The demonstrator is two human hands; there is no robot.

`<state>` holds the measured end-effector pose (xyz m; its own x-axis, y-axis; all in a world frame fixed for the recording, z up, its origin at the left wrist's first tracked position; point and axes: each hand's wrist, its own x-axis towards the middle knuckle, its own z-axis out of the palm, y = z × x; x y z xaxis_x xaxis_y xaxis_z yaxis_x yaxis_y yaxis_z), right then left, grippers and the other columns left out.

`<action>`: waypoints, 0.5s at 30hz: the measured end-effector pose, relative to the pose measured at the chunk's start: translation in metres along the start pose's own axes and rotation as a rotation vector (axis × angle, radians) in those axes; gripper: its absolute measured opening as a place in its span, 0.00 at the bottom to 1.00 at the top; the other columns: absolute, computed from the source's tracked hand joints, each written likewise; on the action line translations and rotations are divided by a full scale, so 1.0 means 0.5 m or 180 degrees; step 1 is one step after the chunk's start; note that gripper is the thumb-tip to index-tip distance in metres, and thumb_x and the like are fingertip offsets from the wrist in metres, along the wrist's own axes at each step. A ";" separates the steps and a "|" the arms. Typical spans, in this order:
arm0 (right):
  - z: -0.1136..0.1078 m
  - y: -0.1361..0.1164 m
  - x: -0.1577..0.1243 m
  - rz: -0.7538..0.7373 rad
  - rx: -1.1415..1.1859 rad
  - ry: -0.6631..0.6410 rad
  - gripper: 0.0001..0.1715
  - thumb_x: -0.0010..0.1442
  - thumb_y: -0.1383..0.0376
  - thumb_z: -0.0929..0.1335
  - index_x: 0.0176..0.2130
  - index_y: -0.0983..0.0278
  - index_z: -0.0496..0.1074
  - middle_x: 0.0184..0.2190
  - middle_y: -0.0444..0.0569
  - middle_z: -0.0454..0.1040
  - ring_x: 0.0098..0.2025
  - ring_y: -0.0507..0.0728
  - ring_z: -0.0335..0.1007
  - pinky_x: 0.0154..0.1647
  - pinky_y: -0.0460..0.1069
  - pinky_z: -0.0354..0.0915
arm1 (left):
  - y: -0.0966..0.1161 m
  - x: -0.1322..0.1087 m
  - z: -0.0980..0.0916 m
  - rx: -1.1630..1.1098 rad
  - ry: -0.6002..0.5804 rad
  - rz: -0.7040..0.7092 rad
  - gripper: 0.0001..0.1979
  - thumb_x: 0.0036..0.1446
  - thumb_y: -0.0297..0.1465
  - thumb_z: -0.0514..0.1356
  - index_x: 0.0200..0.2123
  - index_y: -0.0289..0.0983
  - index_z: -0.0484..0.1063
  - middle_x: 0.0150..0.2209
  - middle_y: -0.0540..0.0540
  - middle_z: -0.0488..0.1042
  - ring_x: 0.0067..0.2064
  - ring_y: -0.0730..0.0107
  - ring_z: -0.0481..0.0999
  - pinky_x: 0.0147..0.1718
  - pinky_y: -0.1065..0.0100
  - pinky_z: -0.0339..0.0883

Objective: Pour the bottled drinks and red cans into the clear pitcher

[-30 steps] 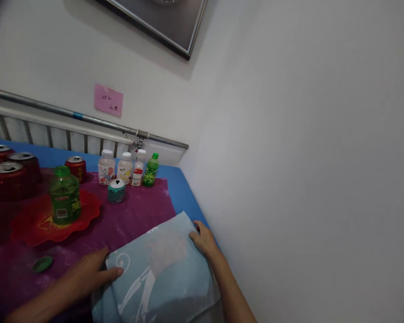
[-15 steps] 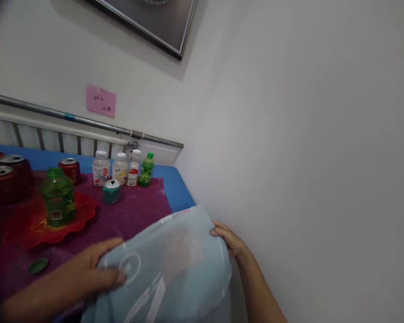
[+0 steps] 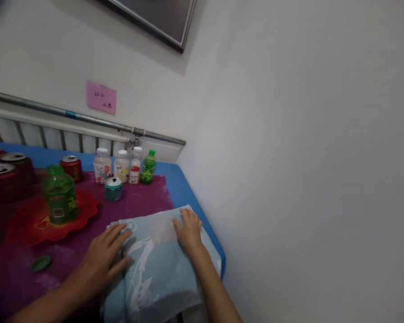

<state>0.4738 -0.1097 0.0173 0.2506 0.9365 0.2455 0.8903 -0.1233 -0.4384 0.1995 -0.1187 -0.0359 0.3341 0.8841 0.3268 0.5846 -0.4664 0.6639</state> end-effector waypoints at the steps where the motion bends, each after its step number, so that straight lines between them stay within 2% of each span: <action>1: 0.009 -0.015 -0.004 -0.0150 -0.0119 0.0016 0.24 0.59 0.60 0.66 0.54 0.61 0.69 0.60 0.57 0.65 0.62 0.67 0.56 0.62 0.62 0.48 | 0.001 -0.011 0.010 0.0292 -0.0045 0.0253 0.23 0.55 0.40 0.58 0.54 0.45 0.70 0.64 0.43 0.61 0.66 0.49 0.54 0.63 0.42 0.51; 3: 0.029 -0.033 -0.010 -0.0335 -0.0528 -0.0021 0.23 0.61 0.58 0.65 0.55 0.58 0.69 0.61 0.56 0.64 0.63 0.67 0.55 0.61 0.63 0.48 | -0.003 -0.022 0.026 0.0798 -0.0170 0.0483 0.26 0.55 0.46 0.58 0.56 0.48 0.68 0.64 0.43 0.61 0.66 0.46 0.55 0.60 0.40 0.55; 6: 0.058 -0.029 -0.015 -0.0091 -0.1013 -0.0201 0.25 0.65 0.54 0.62 0.58 0.58 0.66 0.63 0.55 0.61 0.63 0.68 0.54 0.60 0.63 0.48 | -0.016 -0.021 0.037 0.0979 -0.0447 0.0294 0.29 0.54 0.52 0.54 0.57 0.50 0.66 0.64 0.45 0.60 0.65 0.47 0.57 0.59 0.41 0.57; 8: 0.071 -0.018 -0.017 0.0061 -0.1138 -0.0233 0.27 0.66 0.52 0.59 0.60 0.58 0.64 0.64 0.53 0.60 0.64 0.67 0.52 0.61 0.62 0.48 | -0.020 -0.017 0.035 0.0896 -0.0576 0.0176 0.28 0.55 0.52 0.53 0.58 0.52 0.65 0.65 0.47 0.58 0.67 0.51 0.54 0.62 0.42 0.53; 11: 0.079 -0.007 -0.017 0.0029 -0.1234 -0.0168 0.28 0.66 0.50 0.59 0.61 0.57 0.63 0.64 0.52 0.61 0.65 0.66 0.52 0.61 0.61 0.47 | -0.015 -0.018 0.026 0.0407 -0.0635 -0.0012 0.27 0.54 0.49 0.57 0.57 0.52 0.67 0.65 0.48 0.58 0.67 0.53 0.52 0.64 0.42 0.46; 13: 0.080 -0.005 -0.017 0.0017 -0.1241 -0.0136 0.28 0.66 0.51 0.59 0.61 0.57 0.64 0.63 0.52 0.62 0.64 0.66 0.53 0.61 0.61 0.47 | -0.015 -0.021 0.020 -0.0265 -0.0464 -0.0210 0.26 0.50 0.47 0.61 0.53 0.50 0.71 0.64 0.48 0.61 0.67 0.54 0.52 0.66 0.45 0.42; 15: 0.079 -0.005 -0.017 0.0017 -0.1188 -0.0076 0.27 0.66 0.51 0.60 0.60 0.57 0.65 0.63 0.52 0.63 0.64 0.66 0.54 0.61 0.61 0.48 | -0.021 -0.022 0.014 -0.0839 -0.0164 -0.0477 0.28 0.47 0.46 0.61 0.51 0.43 0.73 0.64 0.43 0.62 0.67 0.54 0.53 0.67 0.48 0.41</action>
<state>0.4543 -0.1045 -0.0176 0.2505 0.9423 0.2220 0.9675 -0.2352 -0.0931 0.1948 -0.1239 -0.0513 0.2995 0.9366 0.1821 0.4205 -0.3009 0.8560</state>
